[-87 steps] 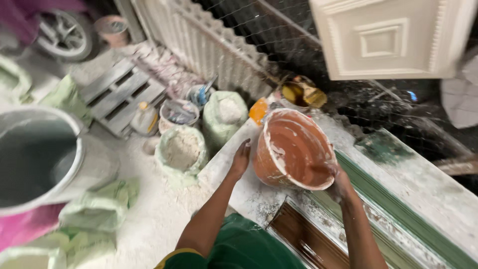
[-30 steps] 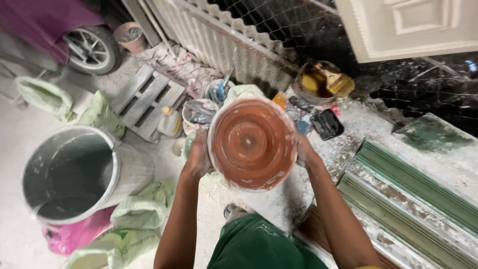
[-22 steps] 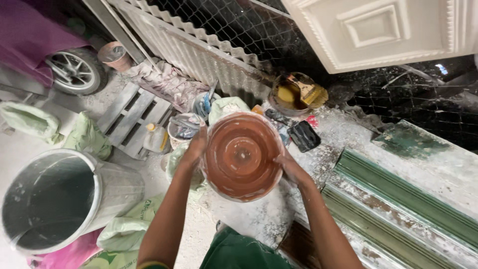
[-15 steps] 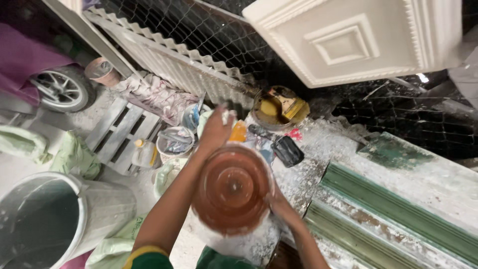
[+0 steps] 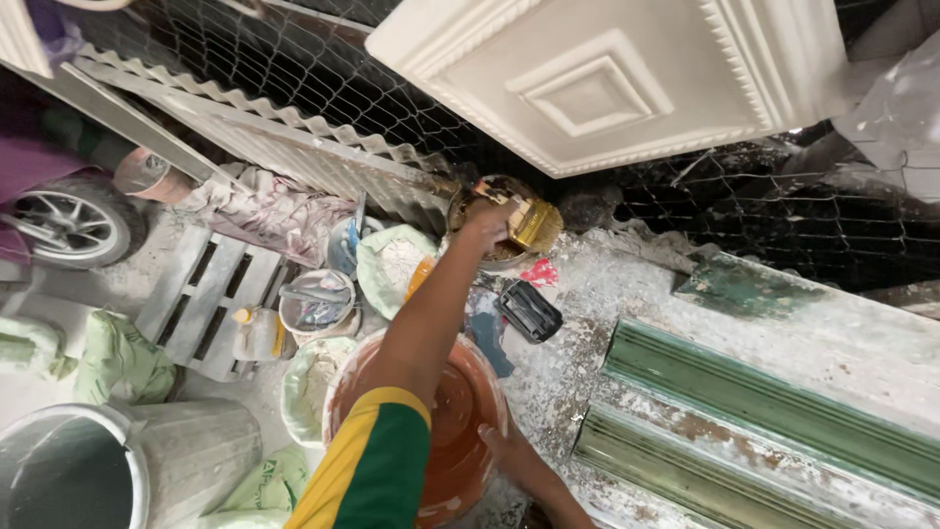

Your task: The person mixes a white paste in an orange bucket using a metal tool, then adds water from a pink cup multiple times. They walk to a bag of white powder and scoop several handfuls into the bucket, continuing to mix the contents.

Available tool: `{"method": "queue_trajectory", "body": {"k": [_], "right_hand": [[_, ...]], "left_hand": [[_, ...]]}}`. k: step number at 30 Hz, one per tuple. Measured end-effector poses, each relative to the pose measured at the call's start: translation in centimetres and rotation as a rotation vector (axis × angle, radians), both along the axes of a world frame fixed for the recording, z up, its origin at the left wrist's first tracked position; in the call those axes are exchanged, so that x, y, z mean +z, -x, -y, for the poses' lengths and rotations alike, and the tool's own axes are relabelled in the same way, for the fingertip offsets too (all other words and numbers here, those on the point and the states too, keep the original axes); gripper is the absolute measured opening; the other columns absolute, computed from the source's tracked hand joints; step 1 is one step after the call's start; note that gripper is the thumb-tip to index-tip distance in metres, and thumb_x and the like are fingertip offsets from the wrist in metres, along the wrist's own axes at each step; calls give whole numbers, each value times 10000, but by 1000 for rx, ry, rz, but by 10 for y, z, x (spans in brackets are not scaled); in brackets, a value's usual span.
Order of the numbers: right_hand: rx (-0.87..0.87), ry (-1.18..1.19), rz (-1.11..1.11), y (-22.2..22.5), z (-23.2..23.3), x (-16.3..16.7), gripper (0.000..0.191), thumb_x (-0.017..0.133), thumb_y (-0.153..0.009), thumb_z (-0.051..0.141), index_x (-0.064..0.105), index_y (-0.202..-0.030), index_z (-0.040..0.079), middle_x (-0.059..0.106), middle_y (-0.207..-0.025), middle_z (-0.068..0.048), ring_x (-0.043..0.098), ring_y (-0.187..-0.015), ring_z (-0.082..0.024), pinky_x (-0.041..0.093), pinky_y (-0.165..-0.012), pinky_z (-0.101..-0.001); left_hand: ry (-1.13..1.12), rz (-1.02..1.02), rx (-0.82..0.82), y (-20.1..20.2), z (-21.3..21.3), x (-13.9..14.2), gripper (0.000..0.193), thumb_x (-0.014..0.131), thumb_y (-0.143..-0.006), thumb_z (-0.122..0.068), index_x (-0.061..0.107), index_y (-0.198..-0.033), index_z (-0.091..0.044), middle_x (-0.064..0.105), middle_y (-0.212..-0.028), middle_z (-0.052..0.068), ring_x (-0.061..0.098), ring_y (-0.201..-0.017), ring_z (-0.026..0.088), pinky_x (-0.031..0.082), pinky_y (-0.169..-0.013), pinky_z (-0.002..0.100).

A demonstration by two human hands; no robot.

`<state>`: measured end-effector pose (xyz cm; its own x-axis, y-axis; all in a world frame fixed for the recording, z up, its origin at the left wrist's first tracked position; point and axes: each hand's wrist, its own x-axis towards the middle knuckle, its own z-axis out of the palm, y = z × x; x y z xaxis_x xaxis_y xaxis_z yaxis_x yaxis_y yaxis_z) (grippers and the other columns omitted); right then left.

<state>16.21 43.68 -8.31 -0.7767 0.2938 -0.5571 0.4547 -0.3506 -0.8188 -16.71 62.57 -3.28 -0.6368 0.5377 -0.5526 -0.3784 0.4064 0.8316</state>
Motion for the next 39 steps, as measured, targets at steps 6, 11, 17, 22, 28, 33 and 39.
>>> {"method": "queue_trajectory", "body": {"k": [6,11,17,22,28,33,39], "right_hand": [[-73,100,-16,0,2,-6,708,503,-987,230,191,-1606,86,427,-1591,-129,386,-1472,-235,297,-1195,-347],[0,-90,-97,-2,1,-8,659,494,-1000,229,252,-1589,57,450,-1582,-156,385,-1479,-249,272,-1207,-350],[-3,-83,-51,1,-2,8,646,475,-1002,246,270,-1587,64,512,-1532,-167,440,-1454,-256,310,-1197,-357],[5,3,37,3,-4,15,687,473,-1000,262,188,-1609,123,477,-1537,-137,434,-1442,-244,331,-1182,-352],[-25,-71,-115,8,-4,20,673,482,-960,220,286,-1590,86,562,-1501,-183,517,-1383,-279,393,-1149,-363],[32,74,-33,21,-5,47,611,529,-954,236,325,-1519,128,543,-1475,-82,531,-1340,-207,385,-1161,-334],[-22,203,230,9,18,65,343,498,-947,262,507,-1195,25,596,-1141,-145,618,-990,-299,541,-978,-488]], "left_hand": [[-147,-105,18,31,12,11,344,867,-767,-198,696,-939,46,722,-862,127,712,-725,213,658,-647,404],[6,-186,69,15,6,-16,348,855,-738,-219,725,-978,-3,739,-963,88,742,-814,220,639,-699,434],[303,-656,-229,11,9,-8,265,820,-864,-289,790,-1057,-111,770,-1081,184,737,-977,331,578,-903,445],[271,-1084,-494,-1,23,24,363,816,-813,-214,718,-1157,-155,707,-1123,172,697,-977,387,551,-853,494],[-270,-941,-318,9,64,41,227,773,-909,-102,723,-1130,-111,724,-1149,114,726,-982,265,600,-895,432],[-748,-710,-4,4,99,56,300,771,-940,-115,635,-1206,-150,691,-1148,96,696,-827,223,612,-731,375],[-688,154,405,7,187,84,425,766,-989,-226,574,-1288,9,671,-1293,121,718,-1081,228,608,-956,374]]}}
